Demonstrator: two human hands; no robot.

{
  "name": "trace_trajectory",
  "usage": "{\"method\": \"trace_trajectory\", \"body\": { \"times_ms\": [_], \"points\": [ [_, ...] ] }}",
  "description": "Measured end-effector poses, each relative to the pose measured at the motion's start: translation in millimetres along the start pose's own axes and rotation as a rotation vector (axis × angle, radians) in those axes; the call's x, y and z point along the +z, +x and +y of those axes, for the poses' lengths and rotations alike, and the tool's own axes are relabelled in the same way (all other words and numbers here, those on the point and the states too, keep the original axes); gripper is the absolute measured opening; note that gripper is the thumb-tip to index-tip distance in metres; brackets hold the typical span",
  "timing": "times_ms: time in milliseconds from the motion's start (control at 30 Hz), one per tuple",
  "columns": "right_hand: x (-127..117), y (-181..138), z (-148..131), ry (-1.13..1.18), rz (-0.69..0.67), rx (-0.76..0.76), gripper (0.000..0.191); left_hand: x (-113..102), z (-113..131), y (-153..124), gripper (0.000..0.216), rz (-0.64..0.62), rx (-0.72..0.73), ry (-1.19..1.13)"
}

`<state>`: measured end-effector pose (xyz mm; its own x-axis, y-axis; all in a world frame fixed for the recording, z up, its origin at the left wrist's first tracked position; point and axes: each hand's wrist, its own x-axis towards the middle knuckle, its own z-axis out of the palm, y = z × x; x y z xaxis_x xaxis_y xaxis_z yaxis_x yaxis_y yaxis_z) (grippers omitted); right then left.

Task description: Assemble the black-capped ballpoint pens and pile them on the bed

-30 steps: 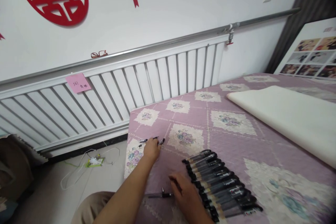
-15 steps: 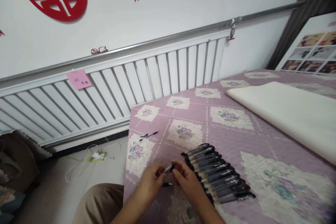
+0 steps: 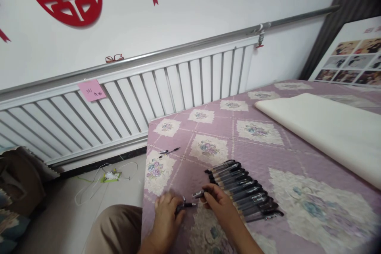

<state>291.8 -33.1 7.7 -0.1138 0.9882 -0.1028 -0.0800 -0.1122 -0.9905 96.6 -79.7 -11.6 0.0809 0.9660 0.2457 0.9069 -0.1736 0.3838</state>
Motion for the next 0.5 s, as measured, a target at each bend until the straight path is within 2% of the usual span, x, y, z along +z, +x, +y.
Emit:
{"method": "trace_trajectory", "body": {
  "times_ms": [167,500],
  "points": [
    [-0.8,-2.9,0.4,0.035,0.010,0.010,0.030,-2.2,4.6,0.6,0.018,-0.026,0.000,-0.039],
    [1.3,-1.6,8.4,0.021,-0.012,-0.075,0.022,-3.2,-2.6,-0.6,0.014,0.054,-0.038,-0.198]
  ]
}}
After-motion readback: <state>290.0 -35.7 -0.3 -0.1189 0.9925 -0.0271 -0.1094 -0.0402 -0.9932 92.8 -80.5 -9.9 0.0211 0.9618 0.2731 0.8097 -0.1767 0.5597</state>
